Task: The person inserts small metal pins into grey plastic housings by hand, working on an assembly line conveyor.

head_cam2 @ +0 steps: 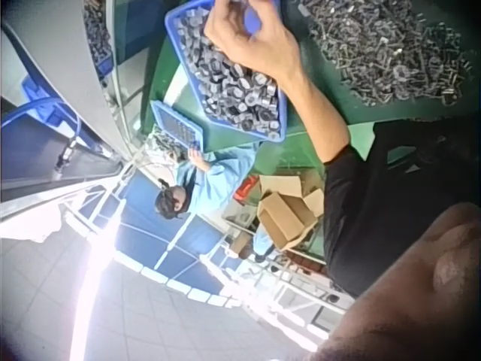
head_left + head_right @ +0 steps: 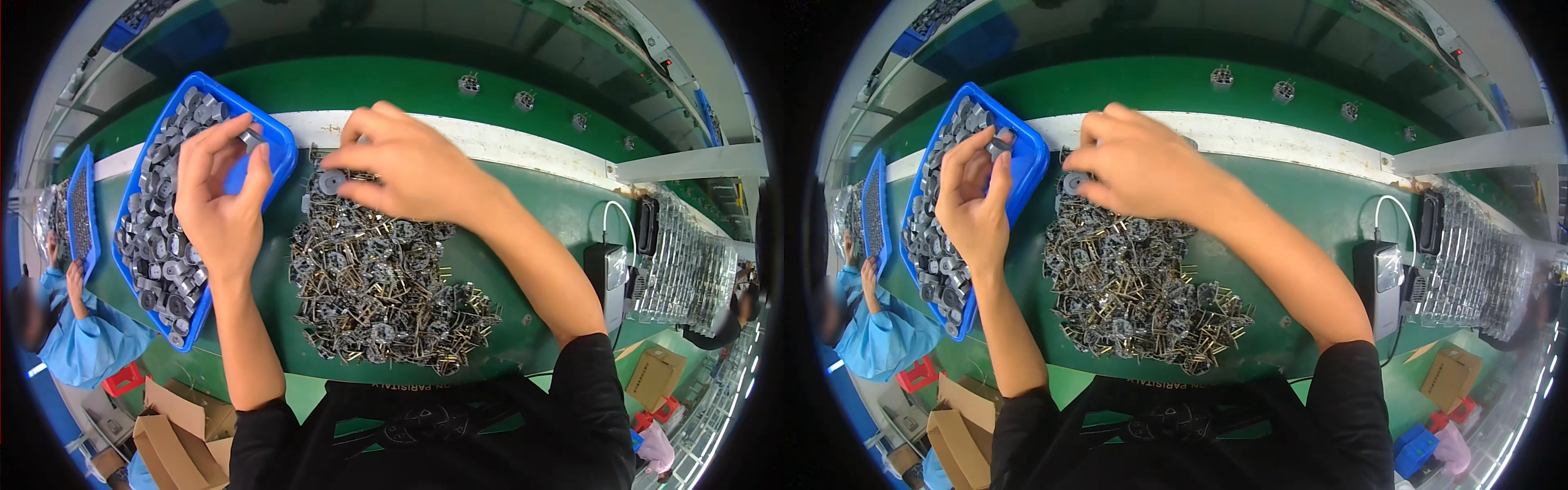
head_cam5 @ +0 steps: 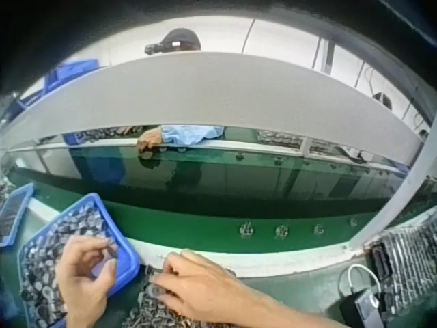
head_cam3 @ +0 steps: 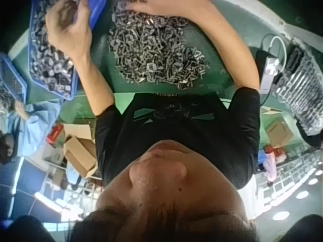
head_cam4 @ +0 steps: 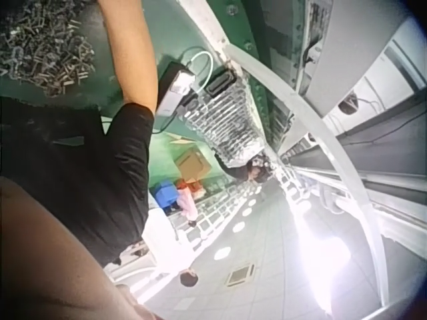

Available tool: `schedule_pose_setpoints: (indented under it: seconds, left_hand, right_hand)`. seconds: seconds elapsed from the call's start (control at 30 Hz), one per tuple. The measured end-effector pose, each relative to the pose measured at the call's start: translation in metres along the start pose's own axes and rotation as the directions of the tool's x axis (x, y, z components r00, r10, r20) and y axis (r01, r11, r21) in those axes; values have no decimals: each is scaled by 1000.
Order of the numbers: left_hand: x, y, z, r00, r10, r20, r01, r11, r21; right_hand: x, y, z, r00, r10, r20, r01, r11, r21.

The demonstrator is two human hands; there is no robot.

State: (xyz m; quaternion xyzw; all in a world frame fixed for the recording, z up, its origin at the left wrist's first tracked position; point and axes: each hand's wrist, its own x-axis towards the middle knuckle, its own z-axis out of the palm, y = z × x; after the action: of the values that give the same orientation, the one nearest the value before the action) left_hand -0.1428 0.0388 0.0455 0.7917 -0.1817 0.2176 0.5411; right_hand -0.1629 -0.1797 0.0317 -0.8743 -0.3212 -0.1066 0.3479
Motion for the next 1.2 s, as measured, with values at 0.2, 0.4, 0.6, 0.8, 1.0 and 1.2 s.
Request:
schedule_pose_setpoints:
  seconds: [0.2, 0.4, 0.6, 0.8, 1.0, 1.2]
  left_hand:
    - [-4, 8, 7, 970, -207, 124, 237, 912, -334]
    - [-6, 13, 4, 905, -263, 336, 361, 891, -276]
    - [-10, 13, 7, 897, -219, 385, 377, 834, -403]
    - [-13, 20, 8, 750, -458, 477, 642, 678, -358]
    - [-12, 19, 11, 745, -444, 497, 662, 579, -475]
    - [-14, 21, 13, 748, -498, 438, 649, 412, -640]
  right_hand:
    - [1, 1, 5, 999, 31, 32, -28, 997, -69]
    - [-2, -1, 1, 916, 391, 86, -313, 563, 765]
    - [2, -13, -12, 842, 493, 220, -383, 259, 886]
    - [4, -23, -6, 795, 576, 192, -353, 181, 918]
    - [3, -31, -5, 811, 566, 150, -363, 285, 887]
    - [-2, -29, -2, 836, 497, 233, -449, 375, 811]
